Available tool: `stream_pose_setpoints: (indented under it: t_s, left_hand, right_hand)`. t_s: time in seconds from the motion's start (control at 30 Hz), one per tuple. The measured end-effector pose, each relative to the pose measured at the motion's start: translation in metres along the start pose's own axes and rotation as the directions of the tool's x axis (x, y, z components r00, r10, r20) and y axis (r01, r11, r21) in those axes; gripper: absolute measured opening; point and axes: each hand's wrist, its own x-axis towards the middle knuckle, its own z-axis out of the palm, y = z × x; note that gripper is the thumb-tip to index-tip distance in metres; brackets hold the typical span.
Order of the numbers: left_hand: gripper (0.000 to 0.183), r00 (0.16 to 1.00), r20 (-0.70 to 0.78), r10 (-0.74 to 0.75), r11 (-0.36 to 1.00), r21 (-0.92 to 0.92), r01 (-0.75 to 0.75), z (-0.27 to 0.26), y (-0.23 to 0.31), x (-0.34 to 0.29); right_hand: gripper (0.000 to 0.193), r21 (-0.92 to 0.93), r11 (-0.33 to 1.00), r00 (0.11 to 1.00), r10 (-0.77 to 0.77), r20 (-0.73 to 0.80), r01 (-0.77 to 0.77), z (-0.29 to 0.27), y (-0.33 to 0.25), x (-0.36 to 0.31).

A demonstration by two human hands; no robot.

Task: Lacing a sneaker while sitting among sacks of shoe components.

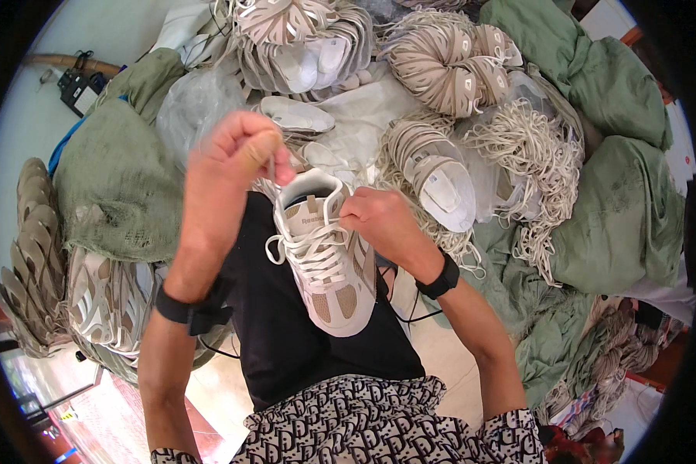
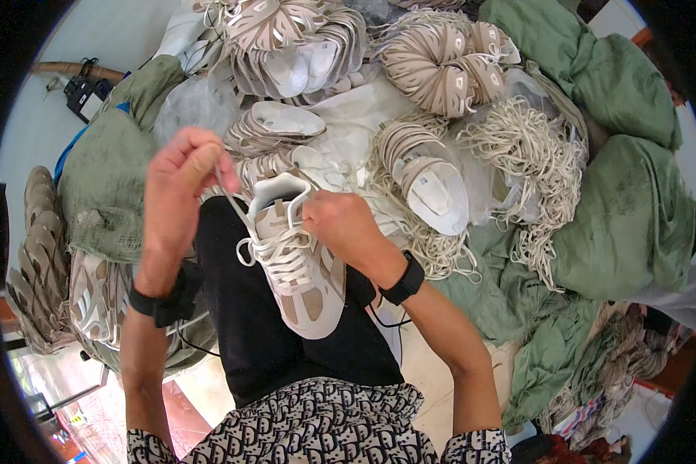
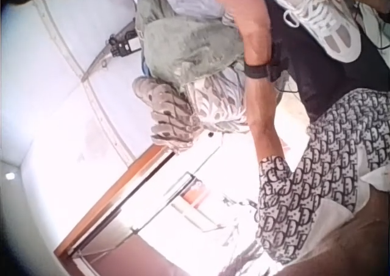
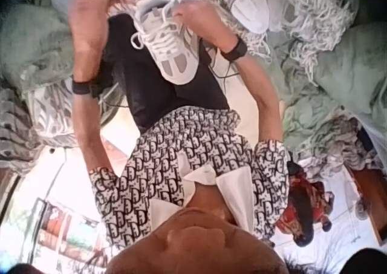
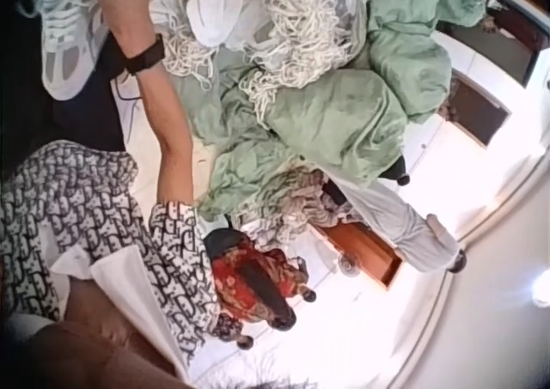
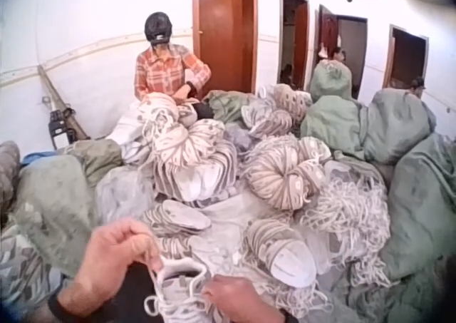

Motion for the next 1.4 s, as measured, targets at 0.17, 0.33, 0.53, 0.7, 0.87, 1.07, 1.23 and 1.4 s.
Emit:
stream_pose_setpoints:
  t_s: [0.17,0.33,0.53,0.7,0.87,1.07,1.23,1.4]
  left_hand:
    - [0.008,0.978,0.135,-0.157,0.911,0.403,0.090,-0.007,-0.018,0.005]
    - [0.014,0.953,0.265,-0.147,0.625,0.772,-0.118,0.003,-0.070,-0.004]
    - [0.014,0.956,0.286,-0.070,0.609,0.771,-0.186,0.012,-0.091,-0.005]
    - [0.014,0.923,0.350,-0.161,0.657,0.736,-0.164,0.018,-0.093,0.003]
    - [0.011,0.842,0.476,-0.254,0.646,0.731,-0.218,0.013,-0.091,0.017]
    - [0.010,0.834,0.533,-0.145,0.589,0.723,-0.359,0.009,-0.094,0.008]
    - [0.013,0.753,0.574,0.322,0.021,0.791,-0.611,-0.029,-0.069,0.010]
    - [0.009,0.856,0.242,0.457,-0.001,0.962,-0.272,-0.099,-0.049,0.049]
  right_hand:
    - [0.009,-0.063,0.998,0.999,0.029,0.038,-0.027,0.004,-0.001,0.005]
    - [0.009,-0.265,0.956,0.986,-0.089,0.139,0.124,0.001,-0.004,0.012]
    - [0.013,-0.269,0.937,0.971,-0.186,0.154,0.222,0.003,-0.012,0.014]
    - [0.009,0.056,0.995,0.995,0.080,0.065,-0.084,0.004,0.004,0.000]
    - [0.007,0.545,0.686,0.869,0.454,0.197,-0.482,0.010,0.010,-0.008]
    - [0.010,0.726,0.168,0.689,0.511,0.514,-0.666,-0.001,0.005,0.001]
    - [0.027,0.846,-0.293,0.760,0.376,0.531,-0.446,-0.031,-0.005,0.002]
    - [0.037,0.916,0.203,0.865,0.449,0.226,-0.345,-0.027,0.004,-0.008]
